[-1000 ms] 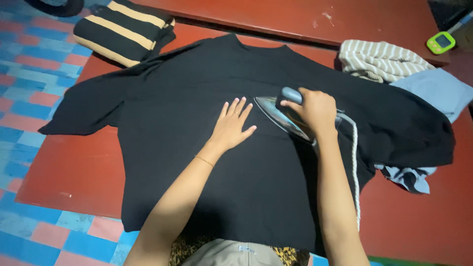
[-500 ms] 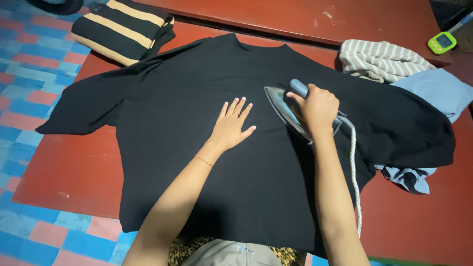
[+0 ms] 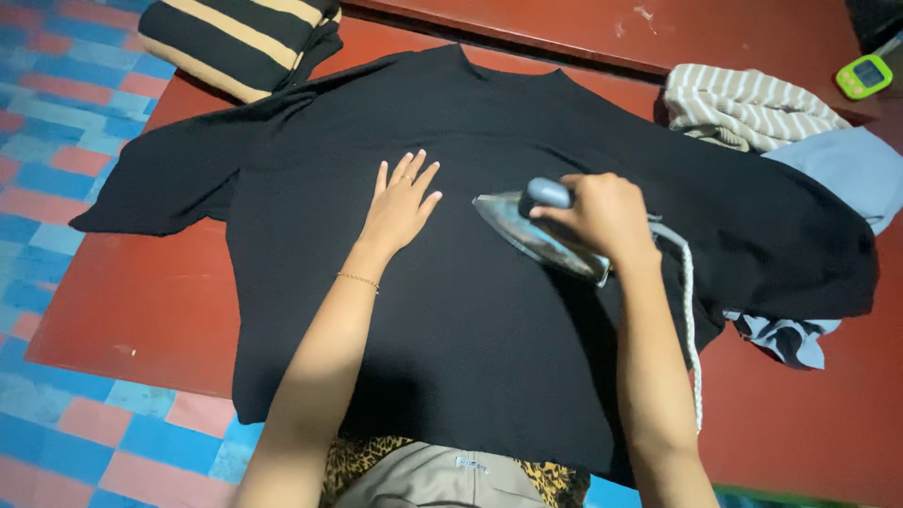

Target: Ironing a black long-sleeved shirt on a flat surface

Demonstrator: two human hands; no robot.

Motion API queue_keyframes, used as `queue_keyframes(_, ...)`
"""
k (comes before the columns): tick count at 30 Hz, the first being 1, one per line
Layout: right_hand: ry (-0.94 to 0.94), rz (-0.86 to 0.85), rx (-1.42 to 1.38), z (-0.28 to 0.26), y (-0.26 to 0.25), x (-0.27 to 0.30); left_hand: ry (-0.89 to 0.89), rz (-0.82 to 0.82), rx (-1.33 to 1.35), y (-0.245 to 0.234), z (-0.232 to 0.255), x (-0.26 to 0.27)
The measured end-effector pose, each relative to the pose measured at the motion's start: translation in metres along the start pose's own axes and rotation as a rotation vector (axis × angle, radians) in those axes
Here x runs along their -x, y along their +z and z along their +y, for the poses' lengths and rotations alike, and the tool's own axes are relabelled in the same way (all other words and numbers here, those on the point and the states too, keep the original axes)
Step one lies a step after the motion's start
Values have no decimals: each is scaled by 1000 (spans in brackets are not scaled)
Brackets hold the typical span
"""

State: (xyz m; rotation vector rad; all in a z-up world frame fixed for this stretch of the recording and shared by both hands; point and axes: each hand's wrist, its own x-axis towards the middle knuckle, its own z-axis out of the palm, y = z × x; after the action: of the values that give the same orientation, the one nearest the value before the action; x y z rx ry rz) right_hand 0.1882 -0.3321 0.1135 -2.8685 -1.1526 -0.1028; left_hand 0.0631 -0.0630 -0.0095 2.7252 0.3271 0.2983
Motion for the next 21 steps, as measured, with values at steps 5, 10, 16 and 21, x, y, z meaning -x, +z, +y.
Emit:
queue_keyframes(5, -128, -86, 19, -48, 5, 6, -30, 73, 21, 3, -20, -1)
queue_keyframes(10, -68, 51, -15, -57, 41, 1, -98, 69, 15, 2, -21, -2)
queue_keyframes(16, 81, 170, 40, -41, 60, -11, -116, 59, 38, -7, -15, 2)
queue_keyframes(21, 198, 190, 103, -27, 60, -15, -113, 44, 13, -11, -17, 1)
